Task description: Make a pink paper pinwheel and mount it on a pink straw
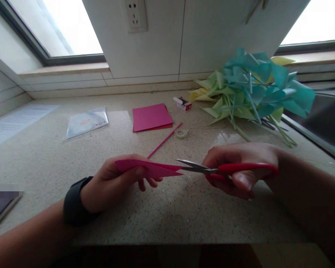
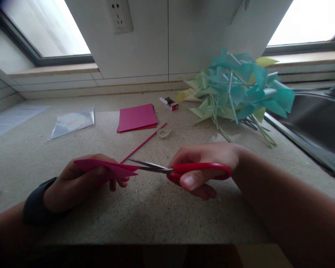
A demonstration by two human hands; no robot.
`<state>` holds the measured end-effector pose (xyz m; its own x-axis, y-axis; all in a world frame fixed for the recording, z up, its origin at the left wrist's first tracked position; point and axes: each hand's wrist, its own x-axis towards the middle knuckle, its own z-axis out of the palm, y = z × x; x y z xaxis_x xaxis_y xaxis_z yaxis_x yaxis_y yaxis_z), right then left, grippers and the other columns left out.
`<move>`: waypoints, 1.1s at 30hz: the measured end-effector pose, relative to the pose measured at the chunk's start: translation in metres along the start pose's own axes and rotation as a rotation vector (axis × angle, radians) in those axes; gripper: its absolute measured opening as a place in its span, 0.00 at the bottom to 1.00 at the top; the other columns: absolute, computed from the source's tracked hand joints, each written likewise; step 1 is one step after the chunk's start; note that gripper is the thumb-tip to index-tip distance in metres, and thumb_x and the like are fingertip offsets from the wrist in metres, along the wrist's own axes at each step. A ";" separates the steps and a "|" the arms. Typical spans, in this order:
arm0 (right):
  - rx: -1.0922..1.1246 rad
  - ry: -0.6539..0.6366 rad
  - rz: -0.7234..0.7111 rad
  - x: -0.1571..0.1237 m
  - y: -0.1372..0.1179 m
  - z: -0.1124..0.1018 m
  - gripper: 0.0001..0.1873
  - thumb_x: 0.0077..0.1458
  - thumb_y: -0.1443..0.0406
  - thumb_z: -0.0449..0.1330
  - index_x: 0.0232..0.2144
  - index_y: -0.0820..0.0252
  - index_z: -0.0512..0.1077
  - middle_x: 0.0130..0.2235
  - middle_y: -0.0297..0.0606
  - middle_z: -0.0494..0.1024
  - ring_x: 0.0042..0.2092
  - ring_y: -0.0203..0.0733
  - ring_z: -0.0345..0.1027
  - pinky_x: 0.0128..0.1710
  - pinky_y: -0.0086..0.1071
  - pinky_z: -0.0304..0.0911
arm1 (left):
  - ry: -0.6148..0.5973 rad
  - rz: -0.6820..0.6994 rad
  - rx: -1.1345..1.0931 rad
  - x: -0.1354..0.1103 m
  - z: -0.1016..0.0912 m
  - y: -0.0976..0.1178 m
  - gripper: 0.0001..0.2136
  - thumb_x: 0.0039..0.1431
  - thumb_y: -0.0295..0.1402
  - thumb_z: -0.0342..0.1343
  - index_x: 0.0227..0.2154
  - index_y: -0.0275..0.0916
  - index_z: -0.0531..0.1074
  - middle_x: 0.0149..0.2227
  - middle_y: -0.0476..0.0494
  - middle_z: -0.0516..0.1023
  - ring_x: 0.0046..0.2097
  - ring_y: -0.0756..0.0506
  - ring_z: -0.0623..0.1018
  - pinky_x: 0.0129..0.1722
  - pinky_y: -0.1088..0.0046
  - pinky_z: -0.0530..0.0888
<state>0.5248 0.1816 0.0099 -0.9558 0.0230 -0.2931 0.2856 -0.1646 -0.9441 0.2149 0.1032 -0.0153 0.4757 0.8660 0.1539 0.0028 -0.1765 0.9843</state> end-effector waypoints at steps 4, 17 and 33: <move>-0.018 -0.006 0.023 0.001 -0.003 0.000 0.29 0.53 0.41 0.64 0.26 0.62 0.66 0.21 0.29 0.70 0.19 0.29 0.62 0.17 0.22 0.59 | 0.006 0.025 0.103 -0.002 -0.003 0.000 0.11 0.68 0.38 0.56 0.42 0.42 0.82 0.32 0.43 0.85 0.28 0.51 0.79 0.27 0.82 0.76; 0.008 -0.011 0.073 0.006 -0.002 0.002 0.30 0.51 0.42 0.66 0.26 0.62 0.66 0.22 0.29 0.70 0.20 0.29 0.62 0.18 0.22 0.60 | -0.075 0.079 0.169 -0.005 -0.002 -0.002 0.11 0.69 0.32 0.55 0.48 0.46 0.80 0.37 0.45 0.84 0.33 0.49 0.81 0.33 0.78 0.79; 0.005 0.032 0.158 0.005 0.000 0.000 0.33 0.42 0.38 0.69 0.25 0.61 0.67 0.19 0.31 0.71 0.18 0.31 0.62 0.15 0.23 0.57 | -0.119 0.203 0.241 0.000 -0.002 0.000 0.10 0.69 0.28 0.53 0.46 0.39 0.79 0.37 0.42 0.84 0.34 0.49 0.81 0.33 0.76 0.80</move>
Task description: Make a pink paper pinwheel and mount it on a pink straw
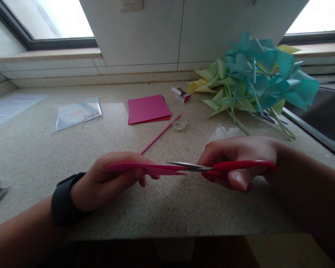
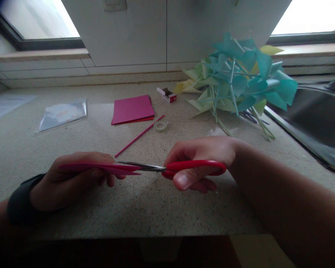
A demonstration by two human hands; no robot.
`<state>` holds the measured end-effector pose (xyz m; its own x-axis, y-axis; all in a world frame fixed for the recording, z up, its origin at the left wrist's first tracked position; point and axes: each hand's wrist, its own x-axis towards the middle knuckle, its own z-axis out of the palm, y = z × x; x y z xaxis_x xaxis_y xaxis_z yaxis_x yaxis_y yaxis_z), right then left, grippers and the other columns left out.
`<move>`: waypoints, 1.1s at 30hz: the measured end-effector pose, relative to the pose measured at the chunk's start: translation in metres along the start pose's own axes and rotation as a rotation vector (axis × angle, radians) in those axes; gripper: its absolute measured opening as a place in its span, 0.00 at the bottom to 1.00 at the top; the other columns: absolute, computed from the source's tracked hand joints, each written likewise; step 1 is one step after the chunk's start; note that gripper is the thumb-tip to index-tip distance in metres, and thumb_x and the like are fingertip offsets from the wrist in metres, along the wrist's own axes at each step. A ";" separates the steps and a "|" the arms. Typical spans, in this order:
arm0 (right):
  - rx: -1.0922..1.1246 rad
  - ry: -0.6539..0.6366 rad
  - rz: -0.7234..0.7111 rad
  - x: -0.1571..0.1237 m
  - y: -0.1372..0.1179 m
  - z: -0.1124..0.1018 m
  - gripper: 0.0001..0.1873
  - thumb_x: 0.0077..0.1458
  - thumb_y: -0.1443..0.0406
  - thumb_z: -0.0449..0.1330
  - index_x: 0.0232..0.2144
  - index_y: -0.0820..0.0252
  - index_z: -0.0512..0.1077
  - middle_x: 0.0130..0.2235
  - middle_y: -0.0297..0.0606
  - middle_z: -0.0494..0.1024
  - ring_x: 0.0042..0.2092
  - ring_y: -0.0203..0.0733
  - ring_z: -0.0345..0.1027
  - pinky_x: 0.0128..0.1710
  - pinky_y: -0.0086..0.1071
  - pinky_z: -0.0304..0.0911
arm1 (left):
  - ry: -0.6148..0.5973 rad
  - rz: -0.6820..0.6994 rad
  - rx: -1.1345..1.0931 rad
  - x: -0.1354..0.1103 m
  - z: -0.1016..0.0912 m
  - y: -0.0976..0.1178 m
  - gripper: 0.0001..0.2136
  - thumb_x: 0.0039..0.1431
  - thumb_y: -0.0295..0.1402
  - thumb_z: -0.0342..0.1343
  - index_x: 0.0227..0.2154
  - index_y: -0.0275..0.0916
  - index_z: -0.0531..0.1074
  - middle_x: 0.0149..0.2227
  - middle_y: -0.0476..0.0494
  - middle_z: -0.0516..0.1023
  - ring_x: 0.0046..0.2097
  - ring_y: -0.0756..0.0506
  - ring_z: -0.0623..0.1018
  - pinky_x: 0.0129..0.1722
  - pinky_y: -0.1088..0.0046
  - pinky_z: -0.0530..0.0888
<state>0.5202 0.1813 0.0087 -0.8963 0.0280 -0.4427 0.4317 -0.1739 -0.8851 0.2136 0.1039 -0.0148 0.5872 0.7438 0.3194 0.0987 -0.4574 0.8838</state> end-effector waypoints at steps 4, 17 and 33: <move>0.034 0.014 -0.002 0.000 0.002 0.000 0.32 0.42 0.40 0.70 0.24 0.61 0.67 0.18 0.30 0.71 0.16 0.30 0.61 0.13 0.22 0.56 | 0.004 0.013 0.012 -0.001 0.000 -0.001 0.11 0.69 0.27 0.54 0.48 0.41 0.79 0.38 0.44 0.84 0.35 0.50 0.81 0.35 0.77 0.79; 0.106 0.046 0.053 -0.002 0.002 0.001 0.26 0.43 0.48 0.74 0.23 0.62 0.68 0.16 0.28 0.71 0.14 0.29 0.60 0.12 0.19 0.58 | 0.014 0.083 0.064 0.001 -0.002 -0.001 0.10 0.69 0.28 0.55 0.48 0.41 0.79 0.37 0.43 0.84 0.34 0.49 0.81 0.33 0.76 0.78; 0.127 0.087 0.102 -0.003 0.003 -0.001 0.24 0.44 0.52 0.75 0.22 0.62 0.69 0.15 0.29 0.71 0.13 0.29 0.61 0.10 0.18 0.58 | 0.037 0.075 0.005 0.000 0.001 -0.001 0.11 0.68 0.26 0.54 0.49 0.42 0.78 0.38 0.44 0.84 0.33 0.51 0.81 0.32 0.80 0.79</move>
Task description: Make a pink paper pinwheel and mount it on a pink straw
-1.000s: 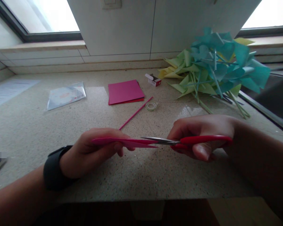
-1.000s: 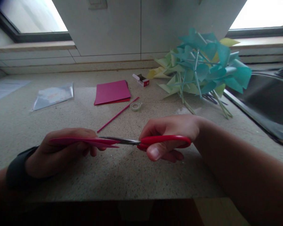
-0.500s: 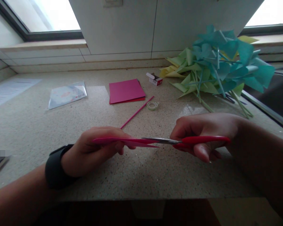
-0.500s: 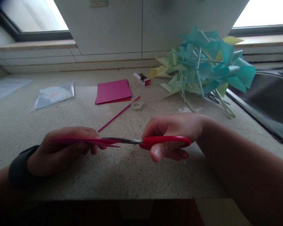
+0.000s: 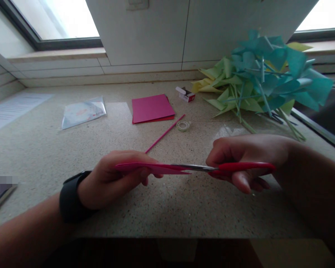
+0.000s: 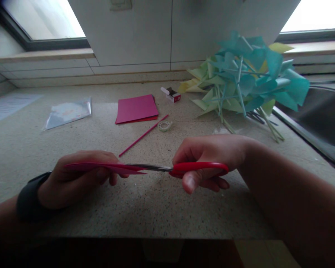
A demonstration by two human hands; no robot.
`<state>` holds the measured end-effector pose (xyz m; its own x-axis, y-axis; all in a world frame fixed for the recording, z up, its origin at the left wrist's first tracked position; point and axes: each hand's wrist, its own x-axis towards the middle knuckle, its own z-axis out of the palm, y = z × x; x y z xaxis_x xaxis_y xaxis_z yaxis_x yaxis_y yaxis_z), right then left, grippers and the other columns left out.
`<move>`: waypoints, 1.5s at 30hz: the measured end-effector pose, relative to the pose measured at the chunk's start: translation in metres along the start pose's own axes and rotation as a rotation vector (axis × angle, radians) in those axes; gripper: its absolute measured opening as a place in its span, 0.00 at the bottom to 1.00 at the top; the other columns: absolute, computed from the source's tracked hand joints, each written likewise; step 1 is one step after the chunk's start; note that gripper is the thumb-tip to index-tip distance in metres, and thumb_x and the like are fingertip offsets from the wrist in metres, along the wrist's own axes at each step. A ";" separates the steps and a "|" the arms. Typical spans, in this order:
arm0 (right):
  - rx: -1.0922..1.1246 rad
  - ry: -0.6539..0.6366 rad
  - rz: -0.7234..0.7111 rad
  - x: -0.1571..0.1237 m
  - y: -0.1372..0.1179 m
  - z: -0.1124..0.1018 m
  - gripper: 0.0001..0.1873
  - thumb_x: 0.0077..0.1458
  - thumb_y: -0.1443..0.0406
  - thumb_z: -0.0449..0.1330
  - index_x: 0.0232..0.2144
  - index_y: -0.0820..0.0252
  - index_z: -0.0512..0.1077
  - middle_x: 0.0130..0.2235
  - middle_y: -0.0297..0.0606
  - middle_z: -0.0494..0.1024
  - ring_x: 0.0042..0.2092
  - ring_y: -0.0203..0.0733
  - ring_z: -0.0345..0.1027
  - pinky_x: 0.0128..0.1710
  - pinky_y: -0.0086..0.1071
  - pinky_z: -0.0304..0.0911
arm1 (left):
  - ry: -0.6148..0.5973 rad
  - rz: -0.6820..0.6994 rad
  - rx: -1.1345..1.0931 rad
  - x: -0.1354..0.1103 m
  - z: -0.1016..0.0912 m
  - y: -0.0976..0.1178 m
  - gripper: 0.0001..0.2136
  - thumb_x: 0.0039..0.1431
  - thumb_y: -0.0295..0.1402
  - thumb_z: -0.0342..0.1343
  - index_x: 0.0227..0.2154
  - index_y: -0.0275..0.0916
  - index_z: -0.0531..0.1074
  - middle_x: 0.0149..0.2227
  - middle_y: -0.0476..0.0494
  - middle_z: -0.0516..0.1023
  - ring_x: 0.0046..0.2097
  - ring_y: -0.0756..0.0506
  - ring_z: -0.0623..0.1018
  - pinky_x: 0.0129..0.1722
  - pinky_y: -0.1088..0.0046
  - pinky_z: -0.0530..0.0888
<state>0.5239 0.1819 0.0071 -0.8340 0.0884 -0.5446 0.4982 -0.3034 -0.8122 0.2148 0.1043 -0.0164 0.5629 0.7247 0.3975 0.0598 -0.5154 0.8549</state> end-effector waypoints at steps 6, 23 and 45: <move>-0.015 -0.020 -0.022 -0.001 0.003 -0.002 0.23 0.46 0.52 0.73 0.23 0.61 0.68 0.15 0.28 0.71 0.13 0.29 0.60 0.10 0.19 0.58 | -0.017 0.016 0.032 0.001 0.000 0.000 0.10 0.69 0.27 0.54 0.47 0.39 0.79 0.38 0.41 0.85 0.34 0.49 0.81 0.32 0.78 0.79; 0.020 -0.155 -0.080 0.006 0.003 -0.001 0.28 0.42 0.45 0.74 0.23 0.61 0.67 0.16 0.27 0.71 0.13 0.30 0.60 0.10 0.20 0.58 | -0.023 -0.021 -0.029 0.001 0.005 0.004 0.13 0.67 0.23 0.54 0.50 0.41 0.77 0.39 0.44 0.85 0.35 0.51 0.82 0.33 0.81 0.80; 0.035 -0.146 -0.039 0.012 0.003 0.003 0.29 0.44 0.45 0.73 0.24 0.61 0.66 0.17 0.28 0.71 0.15 0.29 0.61 0.12 0.19 0.58 | -0.053 0.036 0.096 0.004 0.006 0.006 0.09 0.67 0.24 0.55 0.46 0.37 0.77 0.35 0.43 0.84 0.31 0.50 0.81 0.30 0.79 0.79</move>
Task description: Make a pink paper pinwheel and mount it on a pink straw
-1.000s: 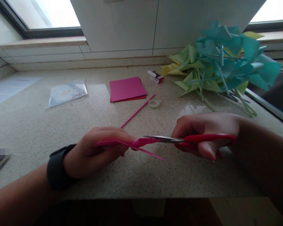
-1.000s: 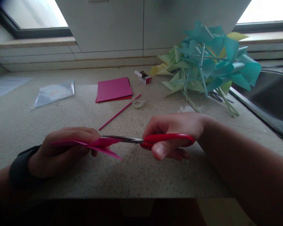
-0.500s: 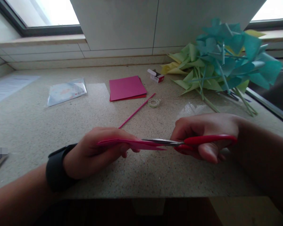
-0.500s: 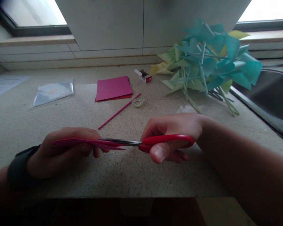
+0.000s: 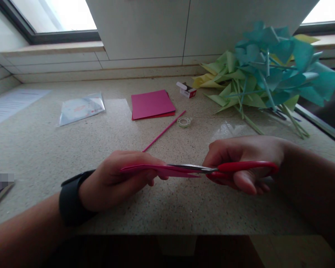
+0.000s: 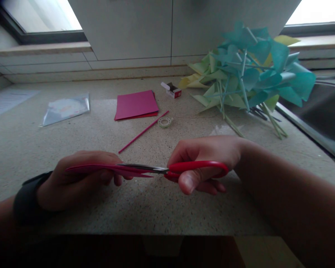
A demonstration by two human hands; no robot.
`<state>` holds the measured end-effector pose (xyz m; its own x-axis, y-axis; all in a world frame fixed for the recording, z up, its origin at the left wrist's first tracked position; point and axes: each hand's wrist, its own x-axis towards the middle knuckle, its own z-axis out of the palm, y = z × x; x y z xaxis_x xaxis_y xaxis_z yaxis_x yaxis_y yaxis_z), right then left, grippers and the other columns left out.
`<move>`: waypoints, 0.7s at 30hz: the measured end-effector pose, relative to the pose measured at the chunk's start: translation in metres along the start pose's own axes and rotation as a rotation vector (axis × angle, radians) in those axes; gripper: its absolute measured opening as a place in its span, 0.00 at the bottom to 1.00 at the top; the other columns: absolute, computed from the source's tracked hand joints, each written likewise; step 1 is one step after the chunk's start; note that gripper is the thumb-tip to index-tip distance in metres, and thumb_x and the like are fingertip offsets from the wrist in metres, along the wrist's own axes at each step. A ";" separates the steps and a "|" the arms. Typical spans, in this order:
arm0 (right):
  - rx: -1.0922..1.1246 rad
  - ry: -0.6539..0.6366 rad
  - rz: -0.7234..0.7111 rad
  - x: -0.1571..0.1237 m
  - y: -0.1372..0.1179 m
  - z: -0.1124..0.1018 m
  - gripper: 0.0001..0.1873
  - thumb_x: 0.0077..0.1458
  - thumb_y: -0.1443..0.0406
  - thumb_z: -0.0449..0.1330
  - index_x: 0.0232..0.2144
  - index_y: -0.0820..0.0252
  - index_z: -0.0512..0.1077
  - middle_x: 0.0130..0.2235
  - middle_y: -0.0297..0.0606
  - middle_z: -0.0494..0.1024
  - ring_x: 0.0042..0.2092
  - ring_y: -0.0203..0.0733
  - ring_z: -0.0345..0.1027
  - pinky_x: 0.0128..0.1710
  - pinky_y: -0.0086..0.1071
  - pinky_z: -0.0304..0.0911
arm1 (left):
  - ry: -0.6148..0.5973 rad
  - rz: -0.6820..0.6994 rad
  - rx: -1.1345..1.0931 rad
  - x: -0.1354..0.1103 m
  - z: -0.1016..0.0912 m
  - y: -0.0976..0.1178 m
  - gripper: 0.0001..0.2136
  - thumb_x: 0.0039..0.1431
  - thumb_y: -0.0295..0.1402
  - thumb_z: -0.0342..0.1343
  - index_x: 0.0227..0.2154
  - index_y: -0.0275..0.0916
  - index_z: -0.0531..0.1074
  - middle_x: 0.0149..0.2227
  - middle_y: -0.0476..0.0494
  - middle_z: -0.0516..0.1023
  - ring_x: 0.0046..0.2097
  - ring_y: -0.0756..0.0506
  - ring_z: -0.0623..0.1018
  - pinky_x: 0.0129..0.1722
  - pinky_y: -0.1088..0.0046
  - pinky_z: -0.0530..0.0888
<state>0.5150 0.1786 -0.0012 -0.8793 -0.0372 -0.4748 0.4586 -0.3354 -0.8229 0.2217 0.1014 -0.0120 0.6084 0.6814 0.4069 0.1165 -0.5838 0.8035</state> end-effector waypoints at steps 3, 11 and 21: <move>0.027 0.012 -0.019 0.000 0.005 -0.001 0.28 0.43 0.46 0.74 0.24 0.61 0.67 0.17 0.28 0.72 0.14 0.30 0.62 0.11 0.19 0.58 | 0.005 -0.007 -0.006 0.000 0.000 0.000 0.09 0.66 0.23 0.55 0.46 0.36 0.77 0.35 0.43 0.84 0.31 0.50 0.81 0.31 0.79 0.79; 0.001 0.032 -0.004 -0.001 0.007 -0.003 0.27 0.46 0.47 0.72 0.24 0.61 0.66 0.18 0.28 0.72 0.15 0.29 0.63 0.11 0.19 0.59 | 0.006 -0.004 0.004 0.001 0.000 0.000 0.08 0.67 0.25 0.54 0.44 0.36 0.77 0.33 0.42 0.84 0.30 0.49 0.81 0.29 0.77 0.78; 0.002 0.026 0.040 0.000 0.002 -0.002 0.29 0.41 0.46 0.74 0.24 0.61 0.67 0.17 0.27 0.72 0.15 0.29 0.62 0.11 0.19 0.59 | -0.015 -0.024 -0.040 0.000 0.000 0.000 0.08 0.68 0.25 0.54 0.45 0.36 0.76 0.36 0.41 0.84 0.30 0.50 0.80 0.29 0.78 0.79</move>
<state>0.5162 0.1800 -0.0040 -0.8566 -0.0258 -0.5154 0.4930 -0.3361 -0.8025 0.2215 0.1012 -0.0122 0.6176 0.6881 0.3810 0.0996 -0.5489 0.8299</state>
